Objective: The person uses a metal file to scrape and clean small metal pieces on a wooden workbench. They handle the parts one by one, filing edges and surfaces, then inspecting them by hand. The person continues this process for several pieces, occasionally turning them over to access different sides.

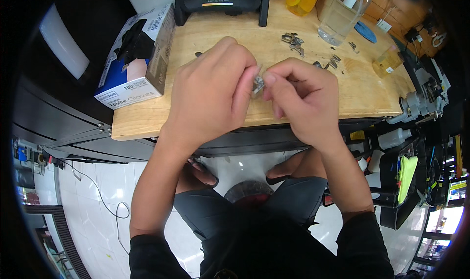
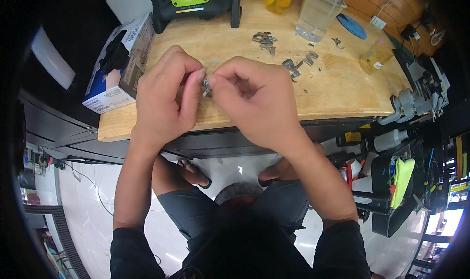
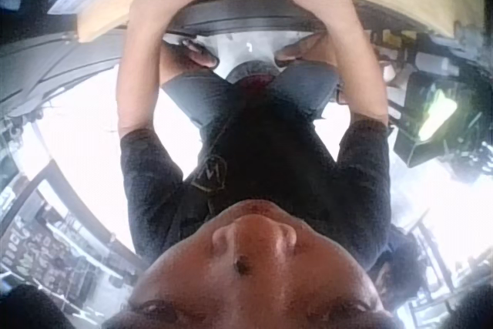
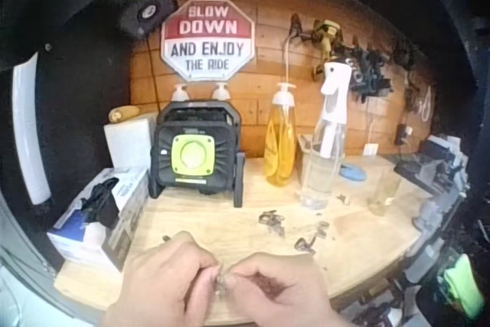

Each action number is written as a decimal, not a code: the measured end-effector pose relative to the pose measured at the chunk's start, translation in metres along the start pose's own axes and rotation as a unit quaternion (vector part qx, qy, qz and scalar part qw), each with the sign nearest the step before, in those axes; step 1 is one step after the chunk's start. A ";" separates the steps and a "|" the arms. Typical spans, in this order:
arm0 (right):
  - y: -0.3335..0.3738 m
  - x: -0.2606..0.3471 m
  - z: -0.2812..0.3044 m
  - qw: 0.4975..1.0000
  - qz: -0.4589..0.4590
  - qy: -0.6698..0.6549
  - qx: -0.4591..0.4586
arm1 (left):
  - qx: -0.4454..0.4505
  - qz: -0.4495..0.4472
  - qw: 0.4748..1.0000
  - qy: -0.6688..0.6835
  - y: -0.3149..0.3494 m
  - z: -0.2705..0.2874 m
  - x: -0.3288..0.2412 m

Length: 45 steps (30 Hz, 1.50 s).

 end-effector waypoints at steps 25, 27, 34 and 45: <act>0.003 -0.004 0.000 1.000 0.014 -0.021 -0.002 | 0.063 0.058 0.993 0.077 0.007 0.004 0.003; 0.002 -0.004 0.001 1.000 0.005 -0.020 0.005 | 0.057 0.028 0.995 0.071 0.005 0.002 0.000; 0.003 -0.004 -0.001 0.998 -0.007 -0.049 0.026 | 0.078 -0.019 0.996 0.023 0.001 0.007 -0.003; 0.002 -0.004 -0.002 0.996 -0.037 -0.054 0.065 | 0.105 0.035 0.983 0.147 0.003 0.003 0.009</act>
Point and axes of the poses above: each hand's wrist, its own y-axis away from the middle knuckle, its own z-axis out of the back of the hand, x = y × z, the point moved 7 cm from there along -y, towards the middle knuckle, and after that the axes turned 4 degrees about -y, right-handed, at the moved point
